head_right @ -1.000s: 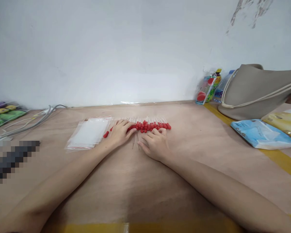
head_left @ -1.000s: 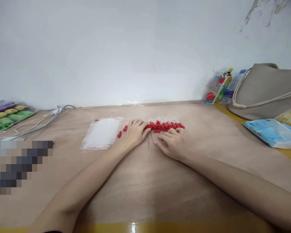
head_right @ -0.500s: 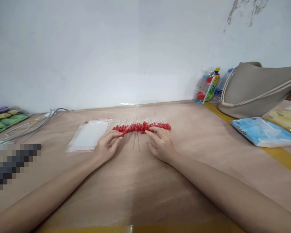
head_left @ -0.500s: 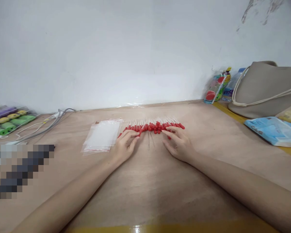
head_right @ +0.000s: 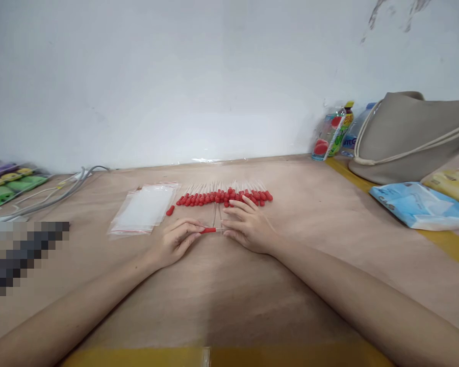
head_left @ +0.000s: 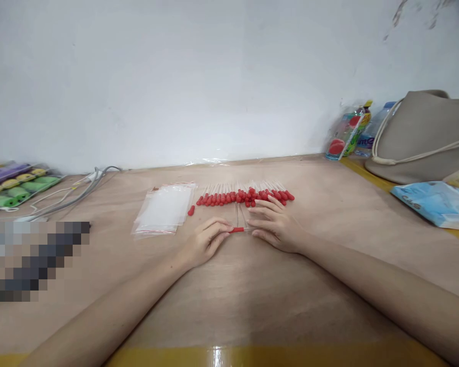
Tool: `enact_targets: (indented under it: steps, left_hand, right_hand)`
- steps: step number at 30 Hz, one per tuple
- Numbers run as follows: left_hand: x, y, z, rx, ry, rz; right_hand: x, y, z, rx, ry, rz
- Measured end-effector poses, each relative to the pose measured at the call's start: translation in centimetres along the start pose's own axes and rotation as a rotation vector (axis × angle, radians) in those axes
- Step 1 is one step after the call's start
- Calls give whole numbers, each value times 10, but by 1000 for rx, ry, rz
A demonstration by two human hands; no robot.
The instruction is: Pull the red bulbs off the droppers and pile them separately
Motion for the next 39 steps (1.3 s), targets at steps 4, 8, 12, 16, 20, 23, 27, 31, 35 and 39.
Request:
enact_targets:
  steps: [4,8,12,16,20,23,27,31,35,39]
  left_hand:
    - [5,-4,-1,-7,-64,22]
    - [12,-16,-6,40,-194,-10]
    - [19,-21,-7,85,-239,-22]
    - [19,-19,-8,96,-242,-32]
    - [21,-18,-10,103,-264,8]
    - [25,-18,-12,108,-296,52]
    - [27,-18,-15,108,-353,99]
    - [29,-18,-19,126,-382,147]
    - [29,-17,-22,153,-389,159]
    - [31,-14,-20,151,-396,181]
  right_hand:
    - [-3,-1,3,-2,-28,-27]
    - [-4,-1,6,-1,-39,-39]
    - [-3,-2,8,7,-50,-39]
    - [1,-4,12,-13,-88,-15]
    - [3,-4,15,-38,-139,-43]
    - [1,-2,19,-75,-184,-89]
    - [0,1,22,-106,-196,-97]
    - [-3,3,25,-124,-178,-107]
    - [-6,4,29,-149,-132,-112]
    - [-7,7,31,-178,-105,-124]
Point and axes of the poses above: each hand's wrist, its own y-axis away from the middle knuckle, its own x-axis out of the palm, z = x × y, the point moved 9 cm from there along -y, towards the middle knuckle, and after that the axes turned 6 degrees about y, right-handed, at the moved point
